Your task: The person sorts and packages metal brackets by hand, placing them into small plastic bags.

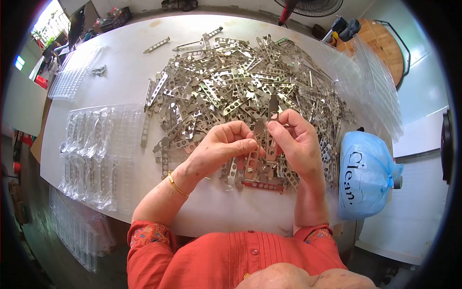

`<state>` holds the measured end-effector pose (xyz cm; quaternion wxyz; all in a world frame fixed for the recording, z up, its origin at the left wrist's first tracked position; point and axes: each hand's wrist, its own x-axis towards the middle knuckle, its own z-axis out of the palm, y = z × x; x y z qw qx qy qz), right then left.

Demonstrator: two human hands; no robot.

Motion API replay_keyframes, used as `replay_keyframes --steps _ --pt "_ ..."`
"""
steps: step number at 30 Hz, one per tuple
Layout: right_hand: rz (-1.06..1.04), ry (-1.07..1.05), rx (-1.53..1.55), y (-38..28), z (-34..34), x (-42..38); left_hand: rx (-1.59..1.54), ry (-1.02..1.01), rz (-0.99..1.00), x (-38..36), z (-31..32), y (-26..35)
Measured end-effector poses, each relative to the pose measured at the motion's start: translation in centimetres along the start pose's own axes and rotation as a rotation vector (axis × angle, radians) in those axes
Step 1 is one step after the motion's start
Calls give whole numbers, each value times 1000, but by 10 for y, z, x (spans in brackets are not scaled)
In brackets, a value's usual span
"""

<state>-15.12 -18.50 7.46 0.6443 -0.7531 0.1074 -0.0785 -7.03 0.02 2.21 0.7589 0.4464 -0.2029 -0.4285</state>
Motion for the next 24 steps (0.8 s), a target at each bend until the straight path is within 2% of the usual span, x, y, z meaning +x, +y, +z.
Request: replay_keyframes --steps 8,14,17,22,24 --pt "35 -114 60 5 -1 2 104 -61 -88 0 0 -6" --pt "-106 -119 161 6 2 1 -20 -63 -90 1 -1 -7" --pt "-130 -109 276 4 2 1 -108 -75 -118 2 0 -7" --pt "-121 -158 264 2 -2 1 -103 -196 -100 4 -10 -16" --pt "-112 -148 291 1 1 1 -97 -167 -101 3 -8 -12"
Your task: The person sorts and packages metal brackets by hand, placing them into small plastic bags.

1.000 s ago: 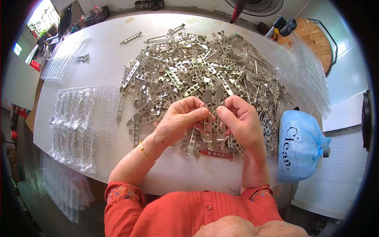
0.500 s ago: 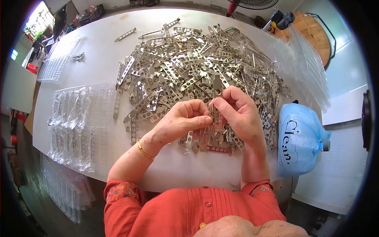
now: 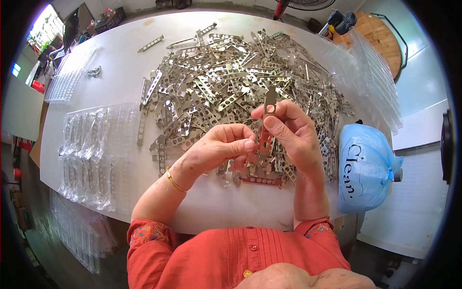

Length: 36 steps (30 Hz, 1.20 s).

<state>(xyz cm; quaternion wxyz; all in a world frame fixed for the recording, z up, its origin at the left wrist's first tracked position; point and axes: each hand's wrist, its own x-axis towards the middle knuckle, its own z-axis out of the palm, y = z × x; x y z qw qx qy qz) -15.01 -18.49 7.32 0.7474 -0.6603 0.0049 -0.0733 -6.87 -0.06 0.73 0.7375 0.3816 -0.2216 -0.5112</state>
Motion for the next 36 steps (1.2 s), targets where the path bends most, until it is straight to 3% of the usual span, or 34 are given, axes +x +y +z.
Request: replay_keyframes --steps 6,8,17,36 --pt "-24 105 -60 7 -7 7 18 210 86 2 0 4" --pt "115 103 -100 2 -7 7 52 270 97 2 0 6" --pt "291 20 -161 3 -2 7 -28 278 87 2 0 8" --pt "341 -51 -264 11 2 7 -77 203 95 0 -2 7"
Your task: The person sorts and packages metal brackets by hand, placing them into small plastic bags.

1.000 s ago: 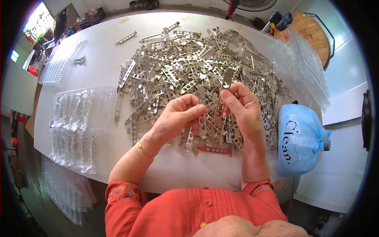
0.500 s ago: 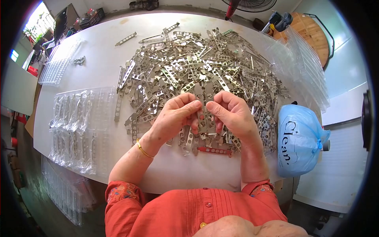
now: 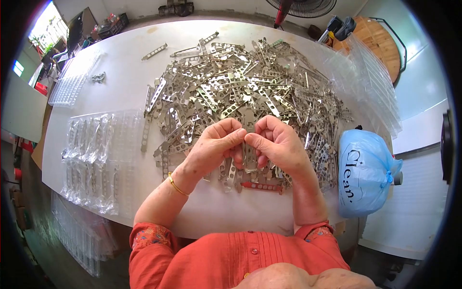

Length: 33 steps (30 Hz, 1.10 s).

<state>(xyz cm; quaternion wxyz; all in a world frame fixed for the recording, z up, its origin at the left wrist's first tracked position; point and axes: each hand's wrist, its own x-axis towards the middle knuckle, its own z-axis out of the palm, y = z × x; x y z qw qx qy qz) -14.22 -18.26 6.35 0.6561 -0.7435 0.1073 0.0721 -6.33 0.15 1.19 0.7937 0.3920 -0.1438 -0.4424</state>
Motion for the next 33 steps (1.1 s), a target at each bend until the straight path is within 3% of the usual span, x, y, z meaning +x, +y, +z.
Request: replay_keyframes --steps 8,17,24,26,28,30,33 --pt "-33 -10 -62 -10 1 -7 -32 -55 -5 1 -6 -5" --pt "-288 -45 -266 -14 -2 -18 -45 -158 -11 -2 -10 -5" --pt "-220 -62 -360 -21 -1 -23 -82 -213 -4 -1 -12 -5" --pt "-462 79 -478 -14 2 -21 -93 -211 5 0 -12 -4" --pt "-384 21 -481 -16 1 -20 -93 -130 -1 -3 -7 -1" --pt "-666 53 -672 -16 2 -19 -115 -148 20 -3 -2 1" --pt "-615 -74 -644 -15 1 -19 -126 -156 37 -2 -2 1"
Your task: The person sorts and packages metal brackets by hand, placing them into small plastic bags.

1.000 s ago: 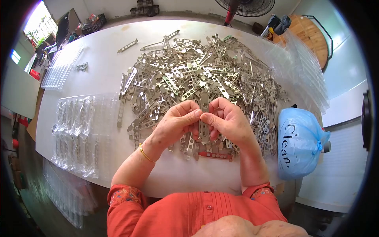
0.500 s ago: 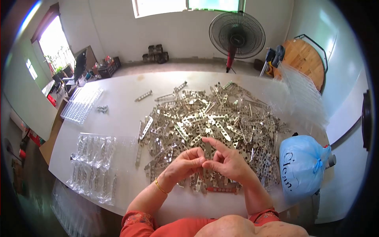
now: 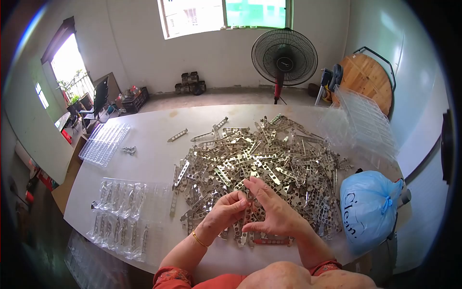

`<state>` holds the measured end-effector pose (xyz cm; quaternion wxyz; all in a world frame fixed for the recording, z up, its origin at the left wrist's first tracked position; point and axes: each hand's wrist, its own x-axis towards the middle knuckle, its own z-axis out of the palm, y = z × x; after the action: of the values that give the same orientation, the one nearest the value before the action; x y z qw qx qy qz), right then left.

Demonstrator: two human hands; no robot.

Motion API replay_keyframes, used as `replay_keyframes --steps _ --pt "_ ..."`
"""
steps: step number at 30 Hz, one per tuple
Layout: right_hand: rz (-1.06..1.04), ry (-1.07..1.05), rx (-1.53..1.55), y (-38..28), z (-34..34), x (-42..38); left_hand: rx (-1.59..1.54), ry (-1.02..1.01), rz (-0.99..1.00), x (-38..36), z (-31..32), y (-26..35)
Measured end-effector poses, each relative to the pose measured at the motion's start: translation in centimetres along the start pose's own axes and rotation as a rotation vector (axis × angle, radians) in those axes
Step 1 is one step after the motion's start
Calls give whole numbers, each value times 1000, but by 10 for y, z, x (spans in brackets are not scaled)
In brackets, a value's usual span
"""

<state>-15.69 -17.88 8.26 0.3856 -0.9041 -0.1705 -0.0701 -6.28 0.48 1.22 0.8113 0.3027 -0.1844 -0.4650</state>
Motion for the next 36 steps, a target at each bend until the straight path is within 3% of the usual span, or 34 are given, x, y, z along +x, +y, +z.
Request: replay_keyframes --steps 8,10,24,36 --pt "-43 -76 34 -1 -2 -2 -44 -73 21 0 -2 0" --pt "-45 -93 -15 -1 -2 -3 8 53 32 -1 7 2" --pt "-47 -72 -106 -10 -3 -3 -12 101 14 -2 5 -7" --pt "-48 -59 -84 -14 -2 -1 -42 17 -19 -2 4 -7"
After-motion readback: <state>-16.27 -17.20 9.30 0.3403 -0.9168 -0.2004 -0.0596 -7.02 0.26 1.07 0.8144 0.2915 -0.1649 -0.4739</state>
